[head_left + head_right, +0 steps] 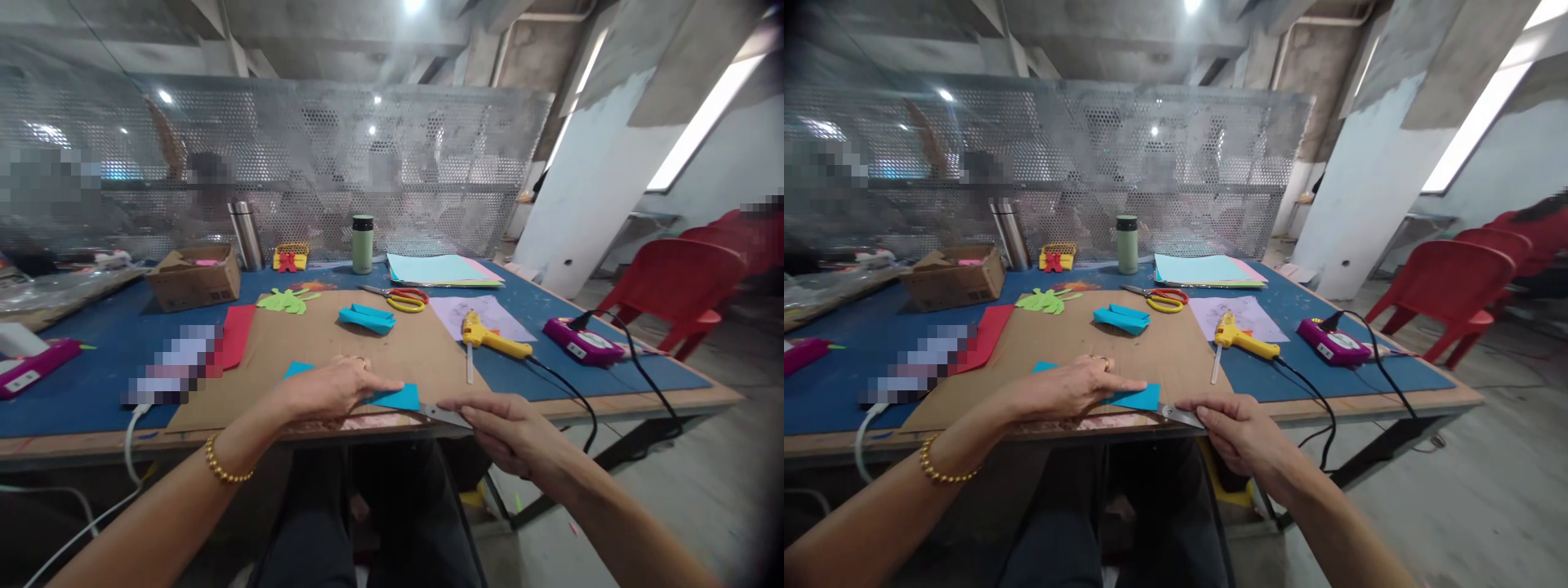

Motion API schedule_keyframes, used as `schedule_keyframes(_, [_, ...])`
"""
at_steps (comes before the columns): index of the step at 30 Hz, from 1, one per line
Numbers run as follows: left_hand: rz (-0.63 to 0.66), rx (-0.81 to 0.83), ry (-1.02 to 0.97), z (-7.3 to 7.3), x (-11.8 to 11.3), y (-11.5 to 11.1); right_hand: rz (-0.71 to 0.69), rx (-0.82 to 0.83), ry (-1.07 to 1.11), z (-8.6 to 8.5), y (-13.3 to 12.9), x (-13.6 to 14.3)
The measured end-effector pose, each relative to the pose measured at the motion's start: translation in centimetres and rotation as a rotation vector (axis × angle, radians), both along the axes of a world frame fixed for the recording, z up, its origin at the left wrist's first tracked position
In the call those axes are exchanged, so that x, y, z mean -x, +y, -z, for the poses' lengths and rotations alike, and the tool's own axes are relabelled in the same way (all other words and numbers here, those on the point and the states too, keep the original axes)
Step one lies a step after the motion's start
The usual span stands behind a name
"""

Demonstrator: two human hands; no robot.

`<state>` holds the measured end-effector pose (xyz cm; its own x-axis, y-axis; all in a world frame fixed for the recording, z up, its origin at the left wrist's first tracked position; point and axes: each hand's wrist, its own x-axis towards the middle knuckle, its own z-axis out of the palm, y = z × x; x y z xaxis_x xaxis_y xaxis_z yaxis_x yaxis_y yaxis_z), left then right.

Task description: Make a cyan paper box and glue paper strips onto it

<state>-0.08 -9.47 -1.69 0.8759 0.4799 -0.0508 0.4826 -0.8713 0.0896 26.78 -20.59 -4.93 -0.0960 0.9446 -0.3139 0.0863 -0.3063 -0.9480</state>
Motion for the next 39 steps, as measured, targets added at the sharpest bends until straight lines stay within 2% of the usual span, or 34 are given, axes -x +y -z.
schedule_keyframes(4, [0.017,0.029,0.019,0.3,0.2,0.6,-0.004,-0.028,0.007,0.6,0.5,1.0])
schedule_keyframes(8, [-0.002,0.046,0.005,0.6,0.5,0.9,0.005,-0.036,-0.01,0.5,0.5,1.8])
schedule_keyframes(15, [-0.017,0.067,0.013,0.4,0.3,0.6,-0.009,-0.001,-0.002,0.6,0.0,1.1])
schedule_keyframes(20, [-0.021,0.083,-0.009,0.2,0.3,0.6,-0.001,-0.054,-0.058,1.1,0.8,2.2])
schedule_keyframes(27, [0.021,0.073,0.012,0.4,0.4,1.2,-0.056,-0.02,-0.053,0.7,0.5,2.2])
schedule_keyframes(31, [0.021,0.075,-0.013,0.6,0.3,1.2,-0.053,-0.053,-0.112,0.7,0.4,2.8])
schedule_keyframes(34, [0.002,0.097,-0.164,0.4,1.3,0.5,-0.073,-0.116,-0.163,0.7,0.5,3.6])
schedule_keyframes(36, [-0.063,0.077,-0.279,0.3,2.8,-0.2,-0.072,-0.146,-0.179,0.7,0.4,4.0])
schedule_keyframes(39, [-0.165,-0.006,-0.278,0.9,5.8,-1.2,-0.03,-0.15,-0.203,0.8,0.2,4.2])
